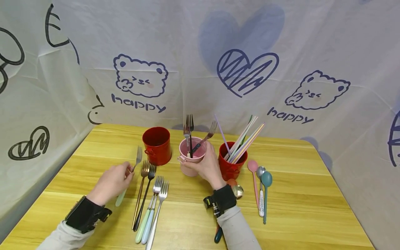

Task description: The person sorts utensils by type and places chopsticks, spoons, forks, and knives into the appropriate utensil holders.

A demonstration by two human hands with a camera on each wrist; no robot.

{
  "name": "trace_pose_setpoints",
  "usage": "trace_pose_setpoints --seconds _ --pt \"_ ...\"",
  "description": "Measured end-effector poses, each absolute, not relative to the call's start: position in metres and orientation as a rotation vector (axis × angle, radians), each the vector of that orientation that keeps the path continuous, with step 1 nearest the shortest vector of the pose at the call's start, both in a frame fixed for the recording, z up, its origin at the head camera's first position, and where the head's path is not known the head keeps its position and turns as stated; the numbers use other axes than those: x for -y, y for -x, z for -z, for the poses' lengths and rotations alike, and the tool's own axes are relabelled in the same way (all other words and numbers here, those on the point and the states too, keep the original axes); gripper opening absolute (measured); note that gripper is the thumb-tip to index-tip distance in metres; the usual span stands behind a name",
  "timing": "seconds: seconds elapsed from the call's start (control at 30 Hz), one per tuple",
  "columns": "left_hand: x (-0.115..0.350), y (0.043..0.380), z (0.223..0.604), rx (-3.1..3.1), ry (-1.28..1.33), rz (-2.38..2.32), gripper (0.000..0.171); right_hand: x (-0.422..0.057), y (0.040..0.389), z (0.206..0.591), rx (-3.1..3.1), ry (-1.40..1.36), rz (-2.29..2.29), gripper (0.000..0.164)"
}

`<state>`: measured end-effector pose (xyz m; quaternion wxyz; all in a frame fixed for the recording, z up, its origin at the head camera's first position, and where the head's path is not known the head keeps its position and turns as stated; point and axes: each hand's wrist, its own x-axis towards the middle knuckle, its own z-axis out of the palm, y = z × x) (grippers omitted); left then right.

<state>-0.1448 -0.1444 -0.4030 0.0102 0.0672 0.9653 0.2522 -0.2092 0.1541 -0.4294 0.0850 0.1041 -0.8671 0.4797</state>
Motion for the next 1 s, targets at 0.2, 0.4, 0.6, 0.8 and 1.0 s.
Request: trace_pose_setpoints --seconds 0.2,0.4,0.6,0.8,1.0 --pt "0.138 0.147 0.397 -3.096 -0.285 -0.807 0.008 -0.155 0.21 0.43 2.579 -0.318 -1.432 0.093" --pt "0.127 0.152 0.387 -3.142 -0.379 -0.886 0.007 -0.155 0.21 0.43 2.574 -0.324 -1.43 0.092" --pt "0.11 0.159 0.376 -3.191 -0.473 -0.935 0.01 -0.155 0.21 0.43 2.573 -0.32 -1.437 0.092" --pt "0.09 0.168 0.363 -3.212 -0.564 -1.024 0.012 -0.154 0.21 0.429 2.579 -0.319 -1.431 0.092" --pt "0.067 0.183 0.345 -3.269 -0.653 -1.12 0.01 -0.154 0.21 0.429 2.568 -0.333 -1.441 0.092"
